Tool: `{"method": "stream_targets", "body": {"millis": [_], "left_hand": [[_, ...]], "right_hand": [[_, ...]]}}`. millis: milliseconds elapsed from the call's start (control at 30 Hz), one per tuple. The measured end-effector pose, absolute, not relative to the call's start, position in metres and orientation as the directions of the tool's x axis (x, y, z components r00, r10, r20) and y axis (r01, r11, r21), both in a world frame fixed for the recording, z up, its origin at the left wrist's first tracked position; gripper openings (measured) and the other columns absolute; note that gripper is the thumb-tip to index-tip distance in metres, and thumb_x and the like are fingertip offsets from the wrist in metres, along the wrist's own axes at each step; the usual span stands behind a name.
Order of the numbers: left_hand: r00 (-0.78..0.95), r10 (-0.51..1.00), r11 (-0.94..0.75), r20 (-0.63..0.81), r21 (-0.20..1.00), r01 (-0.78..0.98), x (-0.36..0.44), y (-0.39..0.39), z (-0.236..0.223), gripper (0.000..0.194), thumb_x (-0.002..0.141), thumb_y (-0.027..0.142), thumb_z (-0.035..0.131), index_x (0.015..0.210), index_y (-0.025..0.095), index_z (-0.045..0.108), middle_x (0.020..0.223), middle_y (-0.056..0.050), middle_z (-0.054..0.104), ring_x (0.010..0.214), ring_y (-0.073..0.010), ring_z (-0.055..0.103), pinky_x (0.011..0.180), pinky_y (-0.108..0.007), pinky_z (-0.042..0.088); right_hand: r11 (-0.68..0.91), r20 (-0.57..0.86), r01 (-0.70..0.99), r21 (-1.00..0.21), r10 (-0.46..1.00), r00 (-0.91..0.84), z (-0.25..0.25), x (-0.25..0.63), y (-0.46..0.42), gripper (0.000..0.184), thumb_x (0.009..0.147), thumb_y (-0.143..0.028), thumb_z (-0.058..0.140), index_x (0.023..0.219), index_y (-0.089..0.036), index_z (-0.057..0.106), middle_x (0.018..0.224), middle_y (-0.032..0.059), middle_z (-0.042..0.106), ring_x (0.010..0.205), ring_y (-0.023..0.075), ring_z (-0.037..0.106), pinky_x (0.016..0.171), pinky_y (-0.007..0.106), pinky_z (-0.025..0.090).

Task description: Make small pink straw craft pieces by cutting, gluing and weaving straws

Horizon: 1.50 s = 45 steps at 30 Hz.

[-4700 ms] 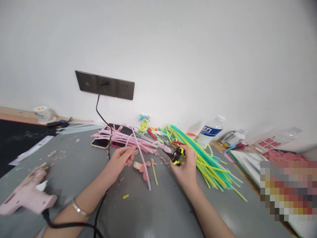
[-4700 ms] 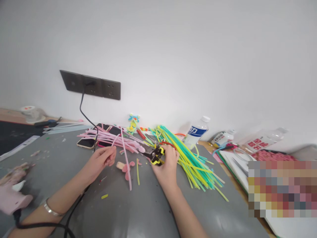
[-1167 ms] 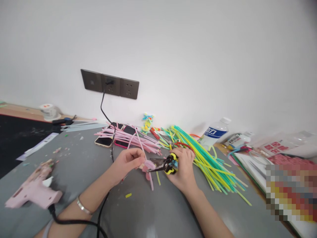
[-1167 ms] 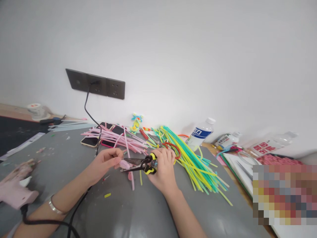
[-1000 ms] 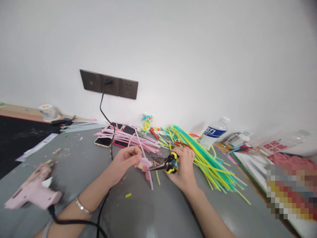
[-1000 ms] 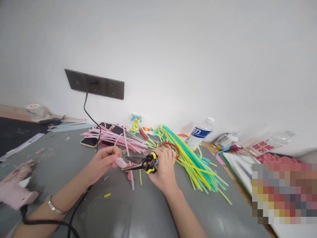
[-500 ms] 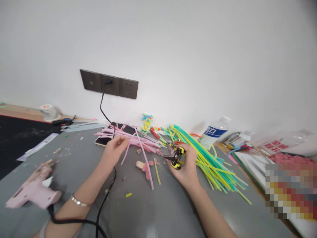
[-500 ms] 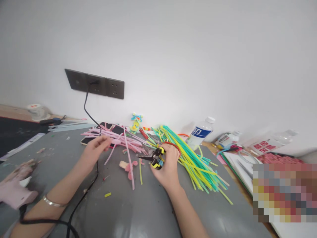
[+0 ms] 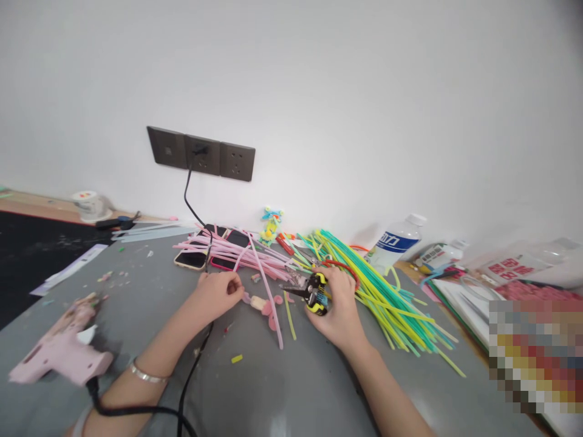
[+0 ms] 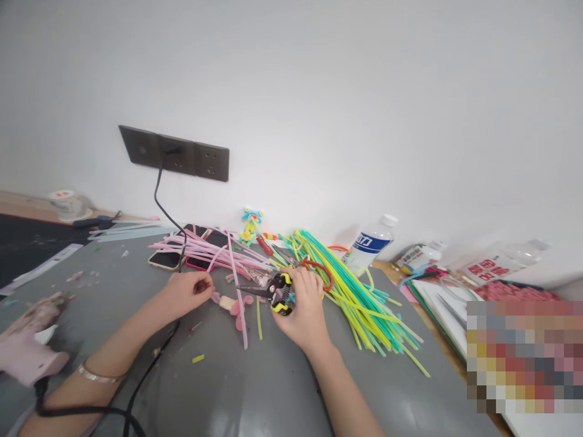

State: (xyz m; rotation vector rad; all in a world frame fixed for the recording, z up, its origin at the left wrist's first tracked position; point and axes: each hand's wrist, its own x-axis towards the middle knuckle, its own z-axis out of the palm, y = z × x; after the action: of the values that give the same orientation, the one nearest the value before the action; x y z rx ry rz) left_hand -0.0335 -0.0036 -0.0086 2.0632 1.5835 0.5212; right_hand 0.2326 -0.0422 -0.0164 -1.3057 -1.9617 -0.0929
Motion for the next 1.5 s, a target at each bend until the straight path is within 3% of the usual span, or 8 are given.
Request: {"method": "stream_targets", "body": {"millis": [200,467,633,833,1067,1167,1367,1500], "left_hand": [[0.208,0.975,-0.217,0.082,0.573,0.790,-0.037,0.002,-0.014,0.022,0.085,0.032,0.053,0.072,0.021,0.067,0.070,-0.003,0.072,0.066,-0.0212,0.062,0.065,-0.029,0.035],[0.106,0.947,-0.306,0.304,0.745,0.593,-0.038,0.005,-0.008,0.016,0.084,0.030,0.055,0.082,0.019,0.067,0.073,-0.003,0.069,0.063,-0.0178,0.055,0.063,-0.028,0.040],[0.325,0.930,-0.259,0.170,0.932,0.253,-0.025,-0.006,0.003,0.031,0.089,0.040,0.053,0.090,0.018,0.075,0.087,-0.006,0.074,0.079,-0.0209,0.062,0.068,-0.027,0.044],[0.411,0.908,-0.130,0.078,0.987,0.099,-0.020,-0.013,0.002,0.044,0.094,0.046,0.044,0.094,0.018,0.078,0.080,-0.004,0.069,0.069,-0.0169,0.054,0.063,-0.026,0.041],[0.144,0.949,-0.314,0.281,0.794,0.520,-0.032,0.000,-0.006,0.023,0.087,0.024,0.053,0.091,0.020,0.075,0.089,-0.005,0.074,0.076,-0.0207,0.061,0.070,-0.029,0.043],[0.213,0.914,-0.398,0.345,0.665,0.633,-0.034,0.008,-0.016,0.020,0.086,0.020,0.055,0.091,0.021,0.075,0.092,-0.006,0.074,0.086,-0.0235,0.063,0.080,-0.032,0.044],[0.318,0.921,-0.388,0.224,0.503,0.772,-0.018,0.020,-0.021,0.013,0.084,0.030,0.068,0.090,0.023,0.078,0.092,-0.006,0.075,0.091,-0.0260,0.062,0.083,-0.036,0.041],[0.310,0.932,-0.362,0.187,0.468,0.806,-0.011,0.022,-0.023,0.007,0.079,0.021,0.072,0.082,0.024,0.077,0.087,-0.003,0.075,0.088,-0.0261,0.060,0.081,-0.037,0.039]], "right_hand": [[0.469,0.608,0.818,-0.333,0.769,-0.194,-0.017,0.232,-0.042,0.053,0.069,-0.018,0.061,0.119,-0.024,0.048,0.103,0.0071,0.059,0.100,0.0309,0.057,0.089,0.044,0.036],[0.432,0.615,0.844,-0.318,0.771,-0.163,-0.019,0.233,-0.041,0.054,0.069,-0.018,0.062,0.121,-0.023,0.048,0.103,0.0083,0.059,0.101,0.0323,0.055,0.089,0.046,0.037],[0.462,0.626,0.845,-0.268,0.750,-0.212,-0.017,0.228,-0.044,0.056,0.067,-0.018,0.063,0.121,-0.024,0.048,0.103,0.0077,0.058,0.100,0.0316,0.055,0.090,0.045,0.035],[0.486,0.629,0.840,-0.243,0.738,-0.245,-0.016,0.225,-0.045,0.057,0.067,-0.016,0.062,0.121,-0.024,0.048,0.102,0.0075,0.057,0.099,0.0306,0.055,0.089,0.045,0.035],[0.403,0.645,0.879,-0.253,0.748,-0.157,-0.018,0.229,-0.043,0.056,0.070,-0.020,0.064,0.123,-0.024,0.046,0.105,0.0087,0.058,0.101,0.0329,0.053,0.090,0.047,0.035],[0.388,0.654,0.883,-0.264,0.745,-0.132,-0.019,0.230,-0.043,0.055,0.070,-0.019,0.064,0.122,-0.025,0.047,0.103,0.0084,0.058,0.099,0.0326,0.054,0.090,0.047,0.035],[0.384,0.643,0.882,-0.274,0.755,-0.129,-0.021,0.227,-0.043,0.055,0.070,-0.020,0.065,0.122,-0.023,0.048,0.105,0.0085,0.059,0.100,0.0318,0.054,0.090,0.045,0.036],[0.376,0.635,0.887,-0.269,0.762,-0.131,-0.022,0.227,-0.043,0.056,0.069,-0.019,0.064,0.122,-0.023,0.048,0.106,0.0084,0.059,0.100,0.0313,0.054,0.090,0.044,0.036]]}}
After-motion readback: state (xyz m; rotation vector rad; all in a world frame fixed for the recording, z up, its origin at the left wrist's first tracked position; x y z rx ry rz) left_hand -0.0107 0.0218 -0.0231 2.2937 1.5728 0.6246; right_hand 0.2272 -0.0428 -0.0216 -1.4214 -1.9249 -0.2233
